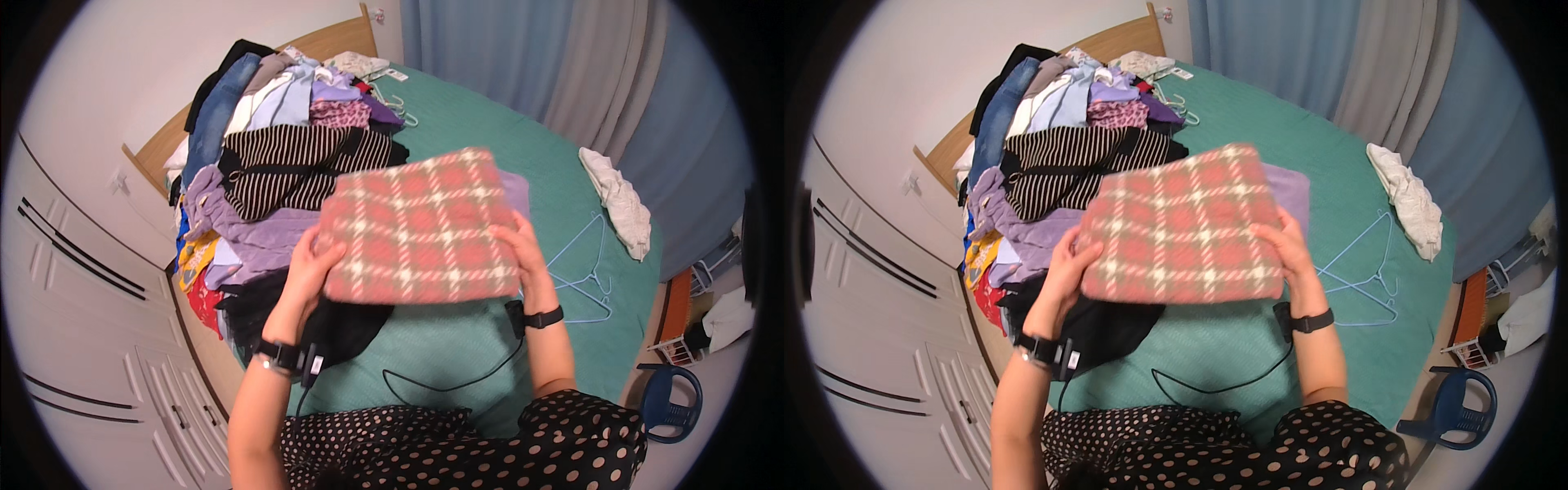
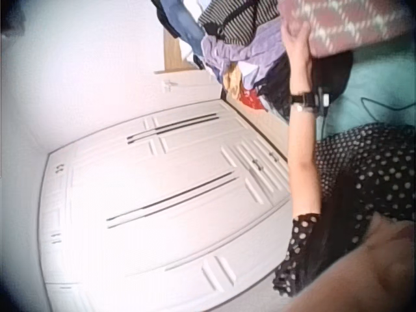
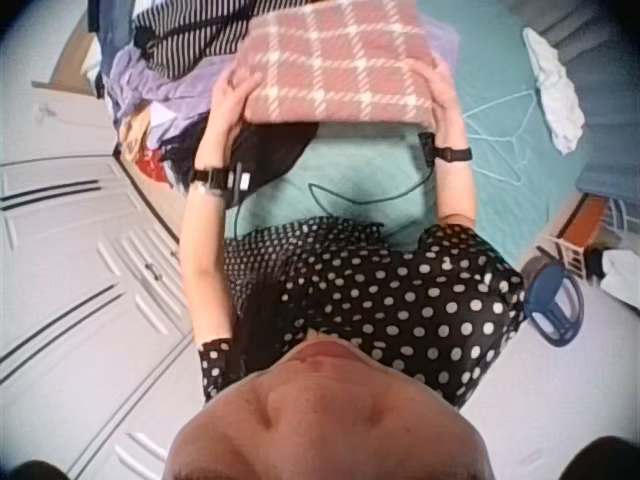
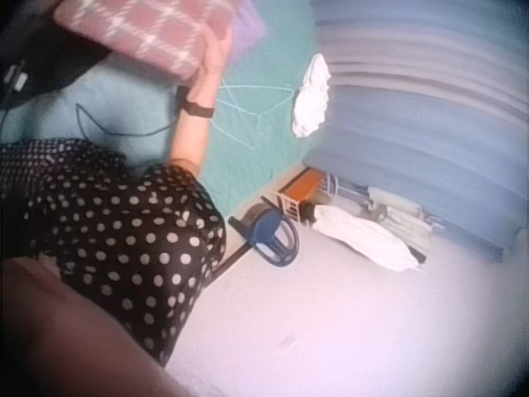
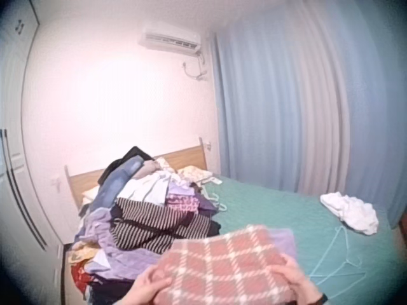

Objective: Folding various items of clothing including pants, a scarf, and a pajama top on a bed.

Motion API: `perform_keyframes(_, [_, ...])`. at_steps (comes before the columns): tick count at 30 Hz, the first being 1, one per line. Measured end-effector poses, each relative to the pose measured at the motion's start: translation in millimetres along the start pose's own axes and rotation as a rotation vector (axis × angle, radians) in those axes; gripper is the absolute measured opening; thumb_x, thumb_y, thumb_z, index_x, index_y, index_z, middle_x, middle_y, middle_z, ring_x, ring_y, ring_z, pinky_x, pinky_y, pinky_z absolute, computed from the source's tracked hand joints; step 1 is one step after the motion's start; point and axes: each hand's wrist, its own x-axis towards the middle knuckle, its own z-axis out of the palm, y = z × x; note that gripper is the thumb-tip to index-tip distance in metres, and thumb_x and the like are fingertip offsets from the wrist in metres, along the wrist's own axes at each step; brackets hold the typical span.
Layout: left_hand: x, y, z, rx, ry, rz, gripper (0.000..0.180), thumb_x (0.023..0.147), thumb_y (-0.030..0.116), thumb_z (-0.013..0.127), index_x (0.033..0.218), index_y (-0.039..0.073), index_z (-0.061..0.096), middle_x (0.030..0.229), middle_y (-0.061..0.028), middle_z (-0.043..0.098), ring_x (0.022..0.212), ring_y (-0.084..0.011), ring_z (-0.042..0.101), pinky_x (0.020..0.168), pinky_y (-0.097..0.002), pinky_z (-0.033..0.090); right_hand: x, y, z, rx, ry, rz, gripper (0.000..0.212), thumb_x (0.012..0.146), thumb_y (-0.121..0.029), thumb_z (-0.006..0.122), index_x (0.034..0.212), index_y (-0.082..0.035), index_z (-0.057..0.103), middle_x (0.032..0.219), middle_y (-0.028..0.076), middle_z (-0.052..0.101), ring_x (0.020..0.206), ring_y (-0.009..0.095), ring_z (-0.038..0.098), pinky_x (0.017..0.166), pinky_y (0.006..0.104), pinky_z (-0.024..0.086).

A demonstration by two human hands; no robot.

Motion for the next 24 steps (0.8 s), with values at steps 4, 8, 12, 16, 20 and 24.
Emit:
perform_keyframes(4, [25,32,43,-0.034,-0.045,0.17,0.075,0.083,0.006,0.065,0.143,0.01,0.022,0.136,-0.0129,0.041,0.11,-0.0202,0.056,0.086,-0.0277,0.048,32,-28,-76,0.017,0.096,-0.142,0.055,0.078,-0.007,0.069,0.126,0.003,0.045,0.112,0.013,0.06,0.095,0.02,0.062,0.081,0.032,0.053])
perform_keyframes(8, [-14,11,13,0.034,0.026,0.085,0.071,0.086,0.007,0.061,0.144,0.013,0.021,0.135,-0.0136,0.041,0.112,-0.0233,0.056,0.086,-0.0289,0.048,62,-7,-144,-0.237,0.246,0.012,0.069,0.075,-0.017,0.073,0.131,0.004,0.04,0.117,0.019,0.058,0.103,0.028,0.06,0.089,0.0368,0.05])
perform_keyframes(12, [-75,-47,-51,0.137,0.223,-0.188,0.06,0.086,0.002,0.057,0.139,0.01,0.029,0.126,-0.0132,0.051,0.098,-0.0214,0.062,0.076,-0.0271,0.05,82,35,-163,-1.354,0.563,-0.066,0.077,0.071,-0.023,0.073,0.135,0.001,0.037,0.126,0.028,0.05,0.117,0.041,0.048,0.1,0.0405,0.041])
perform_keyframes(16, [-133,-79,-91,0.142,0.424,-0.332,0.055,0.085,0.001,0.058,0.135,0.01,0.035,0.122,-0.0127,0.054,0.096,-0.0226,0.063,0.074,-0.0296,0.051,104,45,-89,-1.374,0.525,-0.471,0.073,0.074,-0.025,0.071,0.136,-0.005,0.04,0.133,0.022,0.046,0.124,0.037,0.042,0.104,0.0413,0.036])
perform_keyframes(20, [-165,-111,-114,0.29,0.397,-0.195,0.055,0.082,0.0,0.061,0.131,0.01,0.04,0.122,-0.0104,0.055,0.104,-0.0175,0.055,0.083,-0.0294,0.048,119,67,-16,-1.491,0.281,-0.592,0.062,0.082,-0.031,0.065,0.137,-0.013,0.042,0.144,0.013,0.035,0.133,0.034,0.032,0.107,0.0525,0.026])
perform_keyframes(24, [-179,-117,-111,0.72,0.322,-0.139,0.059,0.074,0.002,0.067,0.13,0.007,0.048,0.128,-0.0135,0.052,0.119,-0.0248,0.049,0.101,-0.0326,0.038,134,135,-45,-1.777,0.187,-0.363,0.058,0.089,-0.04,0.053,0.141,-0.019,0.037,0.151,0.009,0.024,0.138,0.032,0.023,0.107,0.0597,0.022])
